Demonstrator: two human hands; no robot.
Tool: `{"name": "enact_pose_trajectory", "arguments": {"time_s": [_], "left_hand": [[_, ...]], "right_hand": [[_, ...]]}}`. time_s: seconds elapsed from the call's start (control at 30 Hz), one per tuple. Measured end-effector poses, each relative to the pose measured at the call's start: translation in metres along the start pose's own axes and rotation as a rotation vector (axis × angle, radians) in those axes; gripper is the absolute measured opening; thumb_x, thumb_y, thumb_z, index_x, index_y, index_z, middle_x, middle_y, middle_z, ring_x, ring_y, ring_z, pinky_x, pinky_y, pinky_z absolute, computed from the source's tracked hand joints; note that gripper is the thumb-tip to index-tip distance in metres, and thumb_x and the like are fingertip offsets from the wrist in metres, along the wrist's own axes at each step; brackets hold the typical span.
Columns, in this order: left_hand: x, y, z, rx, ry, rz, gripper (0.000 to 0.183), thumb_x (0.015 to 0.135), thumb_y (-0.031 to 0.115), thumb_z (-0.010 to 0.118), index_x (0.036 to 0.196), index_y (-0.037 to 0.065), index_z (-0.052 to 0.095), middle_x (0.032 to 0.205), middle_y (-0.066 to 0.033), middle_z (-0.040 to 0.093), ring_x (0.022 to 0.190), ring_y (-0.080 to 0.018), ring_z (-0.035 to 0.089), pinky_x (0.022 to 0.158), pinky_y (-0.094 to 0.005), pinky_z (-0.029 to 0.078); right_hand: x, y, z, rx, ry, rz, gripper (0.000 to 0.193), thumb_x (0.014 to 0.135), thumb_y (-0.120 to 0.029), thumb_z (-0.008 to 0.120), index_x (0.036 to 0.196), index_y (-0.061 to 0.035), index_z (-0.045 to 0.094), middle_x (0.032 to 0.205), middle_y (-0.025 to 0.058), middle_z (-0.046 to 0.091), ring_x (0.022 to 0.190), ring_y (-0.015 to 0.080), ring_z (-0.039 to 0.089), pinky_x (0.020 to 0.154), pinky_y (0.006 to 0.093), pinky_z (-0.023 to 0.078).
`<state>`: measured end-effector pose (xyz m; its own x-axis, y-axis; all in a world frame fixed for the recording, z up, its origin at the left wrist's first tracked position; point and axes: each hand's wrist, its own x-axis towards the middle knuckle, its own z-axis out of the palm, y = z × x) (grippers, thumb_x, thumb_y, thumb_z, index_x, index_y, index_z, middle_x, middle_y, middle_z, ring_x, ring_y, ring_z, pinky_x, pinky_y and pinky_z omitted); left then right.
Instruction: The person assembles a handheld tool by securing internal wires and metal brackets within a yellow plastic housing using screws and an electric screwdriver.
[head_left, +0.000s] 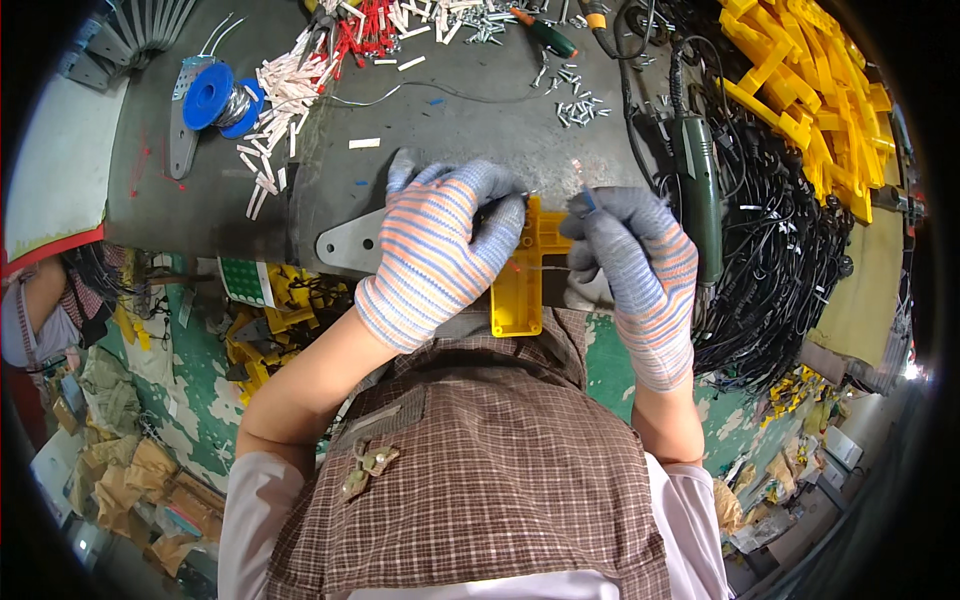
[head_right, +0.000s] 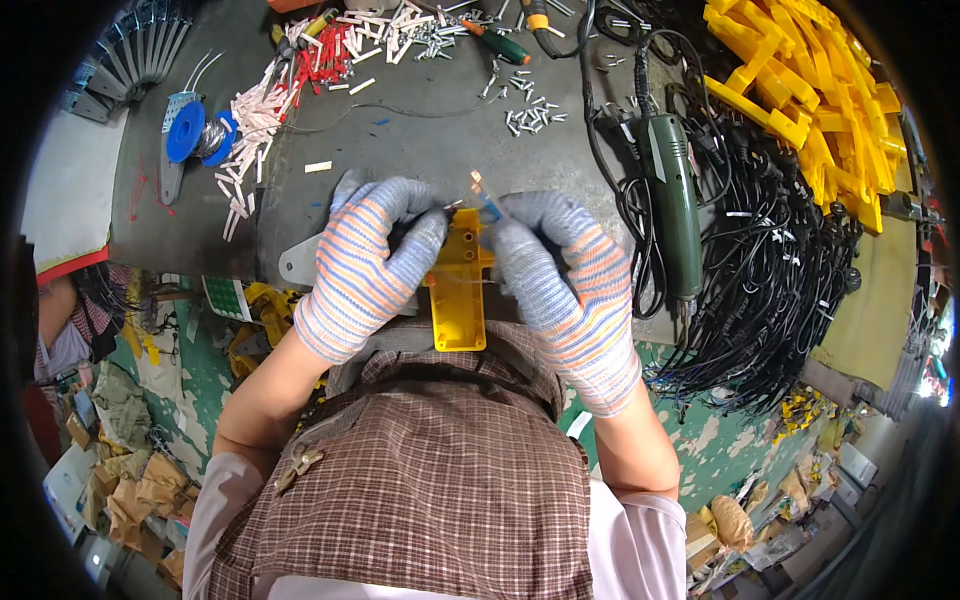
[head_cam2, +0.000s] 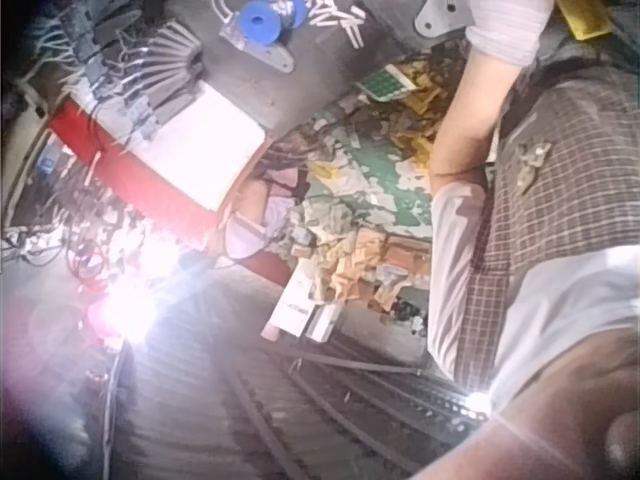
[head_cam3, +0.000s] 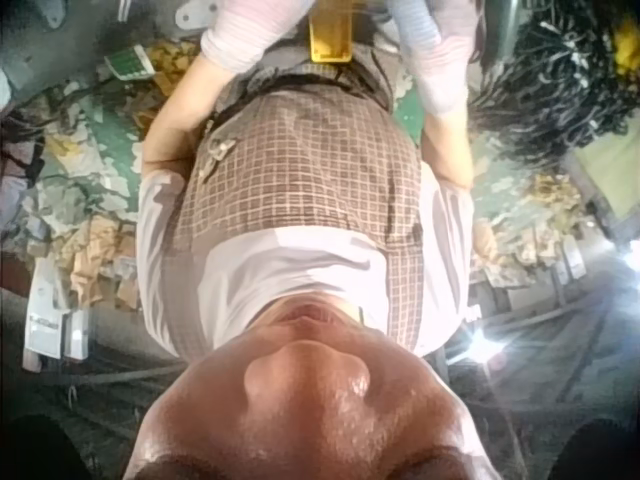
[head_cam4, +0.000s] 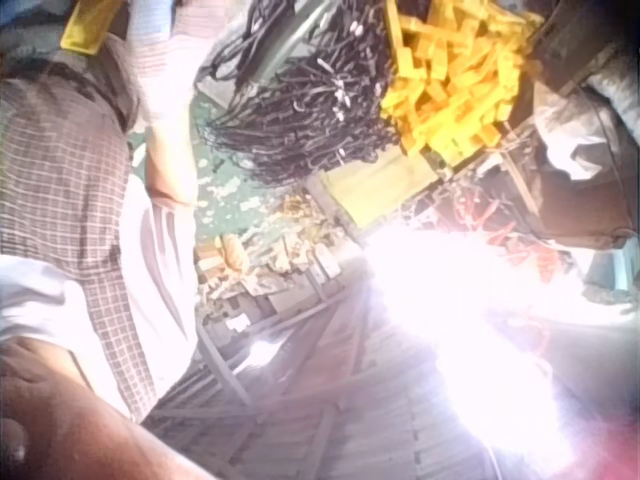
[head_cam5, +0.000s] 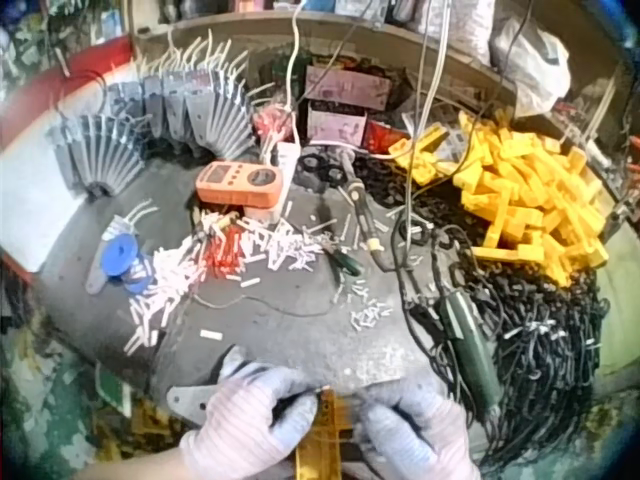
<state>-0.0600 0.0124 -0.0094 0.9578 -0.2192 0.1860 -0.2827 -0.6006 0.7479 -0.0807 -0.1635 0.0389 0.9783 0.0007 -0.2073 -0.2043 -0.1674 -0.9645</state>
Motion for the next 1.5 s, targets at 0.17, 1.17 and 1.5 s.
{"name": "enact_pose_trajectory", "arguments": {"time_s": [0.17, 1.17, 1.5], "left_hand": [[-0.009, -0.007, -0.002, -0.126, 0.073, -0.083, 0.011, 0.08, 0.02, 0.067, 0.088, 0.012, 0.067, 0.073, -0.0058, 0.067, 0.073, -0.0275, 0.064, 0.096, -0.0524, 0.037], [-0.012, -0.009, -0.003, -0.149, 0.086, -0.045, 0.016, 0.082, 0.017, 0.065, 0.096, 0.012, 0.069, 0.086, -0.0065, 0.07, 0.084, -0.0257, 0.065, 0.098, -0.0457, 0.034], [-0.009, -0.006, -0.01, -0.044, 0.04, 0.022, 0.021, 0.078, 0.012, 0.067, 0.099, 0.011, 0.068, 0.087, -0.0073, 0.068, 0.085, -0.0267, 0.064, 0.1, -0.0474, 0.035]], "right_hand": [[0.007, 0.0, 0.0, 0.18, -0.09, 0.247, 0.017, 0.091, -0.013, 0.059, 0.102, -0.0019, 0.065, 0.078, 0.0008, 0.064, 0.06, 0.0027, 0.051, 0.053, 0.0167, 0.04], [0.02, 0.014, 0.022, -0.124, -0.153, 0.0, 0.014, 0.089, -0.01, 0.062, 0.096, 0.0019, 0.06, 0.079, 0.0049, 0.061, 0.071, 0.0082, 0.057, 0.063, 0.0246, 0.047], [0.024, 0.016, 0.015, -0.466, -0.223, -0.418, 0.008, 0.082, -0.004, 0.063, 0.09, -0.0015, 0.063, 0.088, 0.012, 0.057, 0.073, 0.0253, 0.06, 0.062, 0.0324, 0.048]]}}
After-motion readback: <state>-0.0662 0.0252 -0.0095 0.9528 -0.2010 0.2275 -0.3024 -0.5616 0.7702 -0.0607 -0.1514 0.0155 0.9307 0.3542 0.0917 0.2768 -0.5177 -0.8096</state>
